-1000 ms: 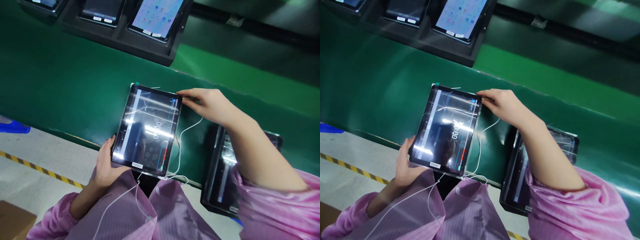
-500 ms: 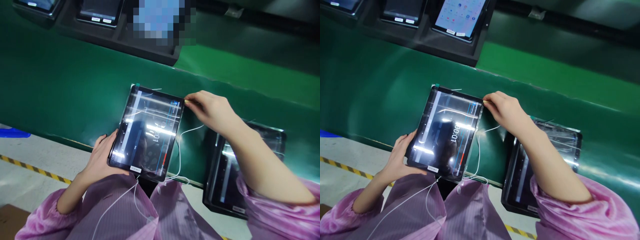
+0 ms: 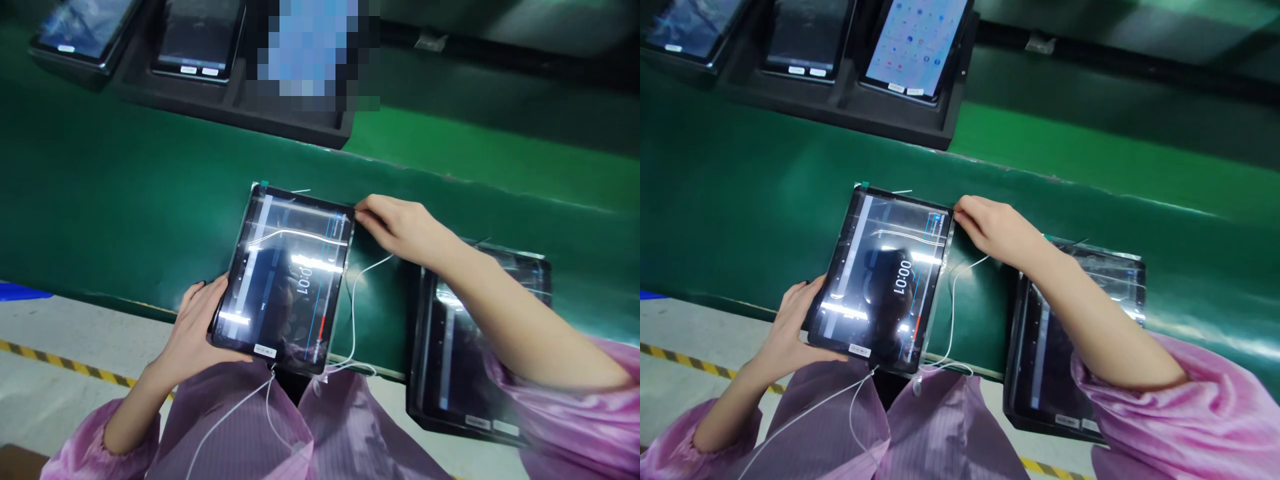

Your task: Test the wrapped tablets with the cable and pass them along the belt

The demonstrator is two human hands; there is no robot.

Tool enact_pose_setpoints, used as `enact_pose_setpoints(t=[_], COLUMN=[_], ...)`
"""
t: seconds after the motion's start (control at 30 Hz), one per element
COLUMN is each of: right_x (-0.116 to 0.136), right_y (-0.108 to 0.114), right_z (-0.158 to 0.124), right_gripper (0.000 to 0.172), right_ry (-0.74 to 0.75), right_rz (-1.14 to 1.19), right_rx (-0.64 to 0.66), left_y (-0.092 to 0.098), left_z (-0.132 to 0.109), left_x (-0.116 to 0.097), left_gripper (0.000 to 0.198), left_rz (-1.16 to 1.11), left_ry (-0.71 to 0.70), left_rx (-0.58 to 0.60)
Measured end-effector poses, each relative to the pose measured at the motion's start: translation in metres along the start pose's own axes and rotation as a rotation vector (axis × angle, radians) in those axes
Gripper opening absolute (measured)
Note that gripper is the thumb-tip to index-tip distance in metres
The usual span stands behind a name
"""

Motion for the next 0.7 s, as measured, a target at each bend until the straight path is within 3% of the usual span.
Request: enact_pose_setpoints(t=[0.2, 0.3, 0.43, 0.53, 0.6, 0.7], right_x=[0.0, 0.005, -0.013, -0.023, -0.005, 0.06], right_y=[-0.008, -0.005, 0.012, 0.04, 0.055, 0.047], right_z=[0.007, -0.003, -0.029, -0.043, -0.053, -0.085], right_gripper=[0.035, 0.04, 0.046, 0.045, 0.043, 0.041], right_ry=[-0.019, 0.011, -0.058, -0.12, -0.11, 0.024], right_rz=[-0.282, -0.404, -0.505, -0.584, -0.578, -0.458], right_rx=[0.092, 0.067, 0.0, -0.054, -0.111, -0.15], left_y=[-0.003, -0.004, -0.011, -0.016, -0.017, -0.021], left_z=[0.007, 0.012, 0.021, 0.026, 0.028, 0.032], left_x=[0.001, 0.001, -0.001, -0.004, -0.006, -0.01], left_gripper=[0.151, 0.154, 0.153, 0.151, 0.151, 0.15], left_rz=[0.138, 0.169, 0.177, 0.174, 0.164, 0.138], left_ry=[-0.082, -0.102, -0.114, -0.119, -0.115, -0.075], left_rx=[0.056, 0.082, 0.159, 0.164, 0.14, 0.136])
Point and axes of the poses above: each hand's wrist, its own z-axis towards the middle knuckle, its own y-axis out of the back of the hand, x = y × z, the point moved 8 cm from there along z, towards the middle knuckle, and after that the axes turned 5 degrees about -z, right-handed, at the moved point
